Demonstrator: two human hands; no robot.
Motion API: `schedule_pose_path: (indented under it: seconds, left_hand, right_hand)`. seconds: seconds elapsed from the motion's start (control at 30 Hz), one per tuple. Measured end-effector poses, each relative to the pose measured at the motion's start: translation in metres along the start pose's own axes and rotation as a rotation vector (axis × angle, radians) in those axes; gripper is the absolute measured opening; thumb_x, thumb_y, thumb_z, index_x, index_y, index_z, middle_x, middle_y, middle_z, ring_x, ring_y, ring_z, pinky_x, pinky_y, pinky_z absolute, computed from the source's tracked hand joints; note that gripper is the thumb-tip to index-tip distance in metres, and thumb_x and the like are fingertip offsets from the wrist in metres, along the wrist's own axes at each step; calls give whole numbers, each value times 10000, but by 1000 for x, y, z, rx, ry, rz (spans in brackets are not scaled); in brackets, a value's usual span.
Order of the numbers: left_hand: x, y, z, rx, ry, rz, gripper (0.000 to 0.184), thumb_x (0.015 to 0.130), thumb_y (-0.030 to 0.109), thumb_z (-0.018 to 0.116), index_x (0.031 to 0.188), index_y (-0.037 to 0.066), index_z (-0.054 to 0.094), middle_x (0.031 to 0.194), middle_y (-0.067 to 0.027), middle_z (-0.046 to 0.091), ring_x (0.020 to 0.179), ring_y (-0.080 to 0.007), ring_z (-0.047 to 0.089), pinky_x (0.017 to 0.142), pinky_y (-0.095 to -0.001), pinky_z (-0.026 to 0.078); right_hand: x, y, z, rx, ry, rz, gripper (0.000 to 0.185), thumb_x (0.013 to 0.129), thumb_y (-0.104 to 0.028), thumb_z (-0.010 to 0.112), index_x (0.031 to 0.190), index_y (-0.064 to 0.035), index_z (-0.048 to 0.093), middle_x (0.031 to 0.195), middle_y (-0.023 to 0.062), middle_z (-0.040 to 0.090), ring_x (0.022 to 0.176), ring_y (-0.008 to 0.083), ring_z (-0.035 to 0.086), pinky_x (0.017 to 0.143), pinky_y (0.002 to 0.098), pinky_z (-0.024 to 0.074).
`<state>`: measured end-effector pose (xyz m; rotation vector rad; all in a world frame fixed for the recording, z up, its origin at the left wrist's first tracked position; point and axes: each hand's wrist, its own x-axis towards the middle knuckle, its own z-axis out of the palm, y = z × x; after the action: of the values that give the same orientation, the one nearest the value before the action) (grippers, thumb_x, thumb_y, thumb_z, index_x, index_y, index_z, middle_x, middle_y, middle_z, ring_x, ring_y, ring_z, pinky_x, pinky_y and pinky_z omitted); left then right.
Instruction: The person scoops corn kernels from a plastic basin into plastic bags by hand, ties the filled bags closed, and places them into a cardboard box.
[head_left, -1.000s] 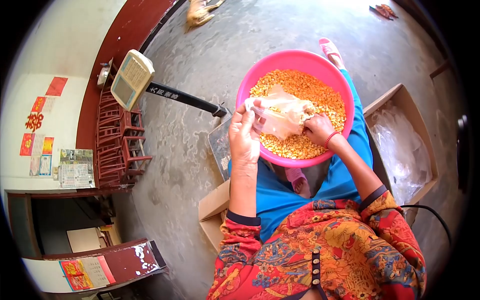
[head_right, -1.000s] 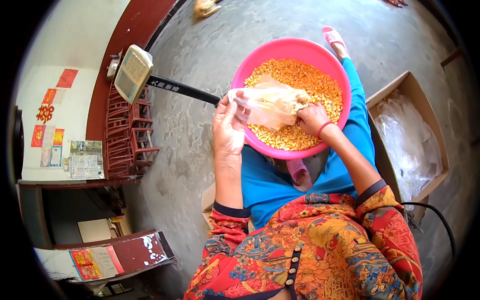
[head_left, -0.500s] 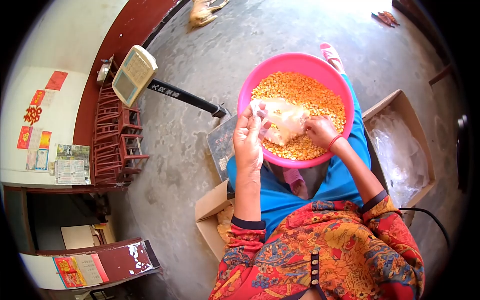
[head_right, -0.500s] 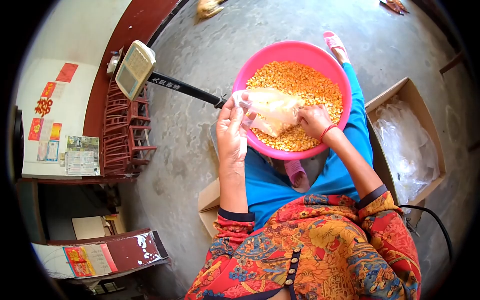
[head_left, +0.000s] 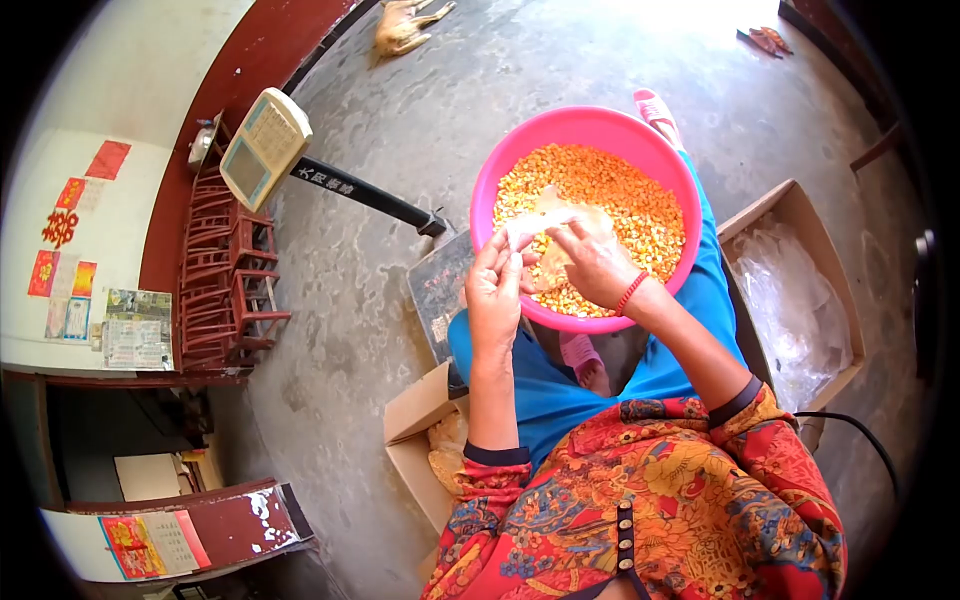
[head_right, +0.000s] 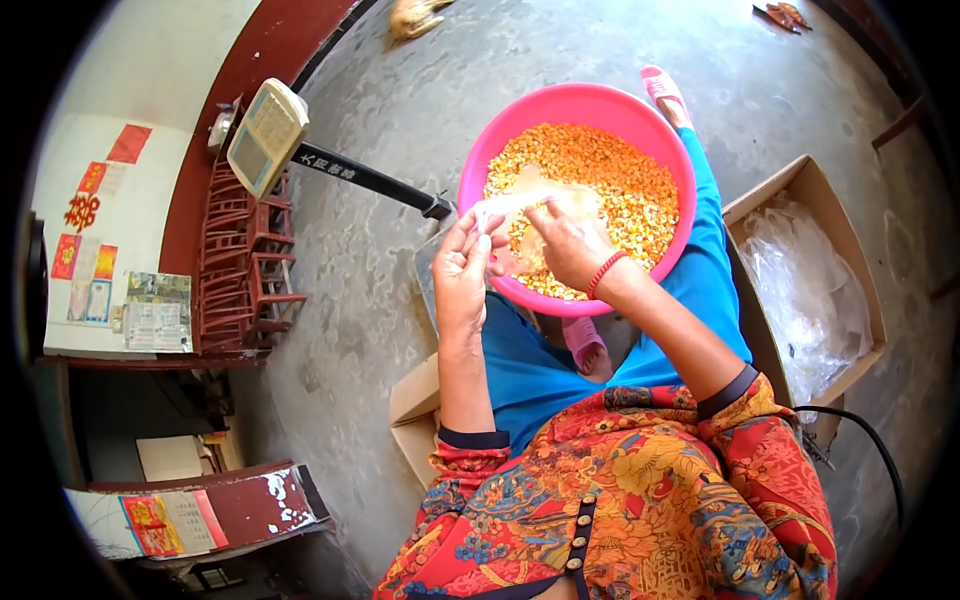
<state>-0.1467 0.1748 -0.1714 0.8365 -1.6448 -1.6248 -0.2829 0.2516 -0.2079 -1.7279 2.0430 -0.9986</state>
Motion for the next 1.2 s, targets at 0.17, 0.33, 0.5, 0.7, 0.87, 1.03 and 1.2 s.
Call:
schedule_pose_path:
  seconds: [0.17, 0.33, 0.5, 0.7, 0.87, 1.03, 1.2]
  left_hand:
    - [-7, -12, -7, -47, 2, -69, 381, 873, 27, 498, 1246, -19, 432, 1048, -146, 615, 741, -112, 597, 560, -194, 469]
    - [-7, -20, -12, 479, 126, 201, 371, 838, 70, 584, 1176, -49, 488, 929, -97, 647, 625, -112, 582, 538, -194, 448]
    - [14, -61, -42, 314, 76, 58, 174, 852, 159, 595, 855, -11, 633, 772, -12, 621, 609, -89, 554, 522, -192, 437]
    - [10, -2, -20, -320, 48, -129, 195, 898, 185, 538, 1000, 39, 618, 917, -61, 635, 613, -62, 552, 419, -156, 358]
    - [-7, -1, -5, -325, -29, 24, 252, 915, 194, 511, 1093, 31, 584, 965, -102, 643, 639, -68, 572, 463, -166, 368]
    - [-25, -3, 4, -320, -39, -24, 291, 919, 174, 502, 1158, 15, 547, 1049, -133, 629, 629, -51, 554, 482, -163, 363]
    - [-23, -4, 2, -145, 28, 58, 307, 931, 176, 467, 1193, 28, 528, 1059, -144, 623, 635, -60, 552, 492, -166, 384]
  right_hand:
    - [-18, 39, -11, -82, -14, 285, 700, 719, -35, 523, 1361, -124, 261, 1184, 241, 485, 918, 407, 567, 756, 479, 471]
    - [-40, 64, -24, -200, 9, 344, 415, 750, -121, 515, 1161, -76, 501, 814, 221, 611, 787, 370, 595, 688, 474, 462]
    - [-33, 77, -38, -84, 133, 198, 152, 754, -71, 513, 878, -39, 593, 780, 191, 607, 762, 334, 602, 664, 426, 469]
    - [-10, 54, -82, 3, 445, -67, 75, 760, -16, 526, 819, -16, 572, 764, 142, 580, 678, 304, 582, 623, 355, 461]
    - [-18, 69, -93, -21, 347, 208, 126, 753, -53, 530, 859, -70, 596, 867, 123, 597, 801, 308, 592, 700, 373, 470]
    - [-14, 15, -94, 3, 341, -67, 173, 710, -5, 565, 871, -54, 604, 921, 124, 566, 850, 310, 578, 726, 388, 470]
    - [18, -12, -33, 27, -152, -228, 96, 729, -78, 574, 787, -94, 648, 795, 93, 621, 823, 275, 607, 697, 373, 473]
